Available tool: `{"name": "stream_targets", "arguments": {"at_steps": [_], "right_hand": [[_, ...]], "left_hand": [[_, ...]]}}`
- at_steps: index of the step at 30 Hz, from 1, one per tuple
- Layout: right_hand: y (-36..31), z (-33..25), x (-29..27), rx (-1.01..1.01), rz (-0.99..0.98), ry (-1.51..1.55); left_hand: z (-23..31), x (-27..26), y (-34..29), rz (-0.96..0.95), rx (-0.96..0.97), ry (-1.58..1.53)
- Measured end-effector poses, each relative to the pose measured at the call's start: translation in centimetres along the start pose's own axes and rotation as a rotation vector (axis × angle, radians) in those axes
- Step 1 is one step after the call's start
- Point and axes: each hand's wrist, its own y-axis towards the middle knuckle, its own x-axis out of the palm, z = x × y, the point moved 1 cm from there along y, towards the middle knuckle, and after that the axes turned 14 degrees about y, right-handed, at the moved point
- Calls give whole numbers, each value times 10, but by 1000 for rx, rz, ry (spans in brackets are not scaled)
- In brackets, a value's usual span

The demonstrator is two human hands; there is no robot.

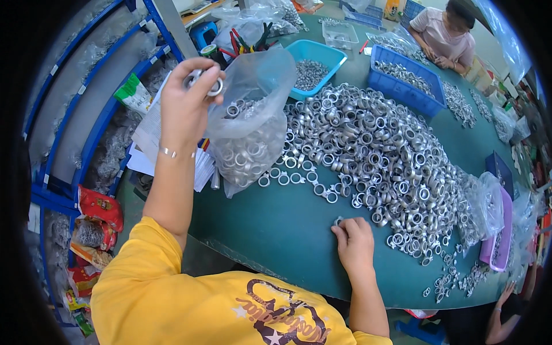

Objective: The person picks up and fits together small silver metal ring-shaped components by hand at a workbench, handling them one at a time and placing the assembled pieces back onto the work surface.

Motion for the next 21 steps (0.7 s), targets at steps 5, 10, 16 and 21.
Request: {"name": "stream_targets", "arguments": {"at_steps": [5,10,16,21], "right_hand": [[-9,-9,1,347,-89,868],[-15,-15,1,298,-93,1143],[-17,-23,1,73,-109,1049],[-16,-30,4,-215,-13,581]], "left_hand": [[-44,-17,29,-532,-28,716],[-10,16,-29,17,407,555],[-38,59,-146,-894,-199,174],[-54,72,-184,-847,-741,-305]]}}
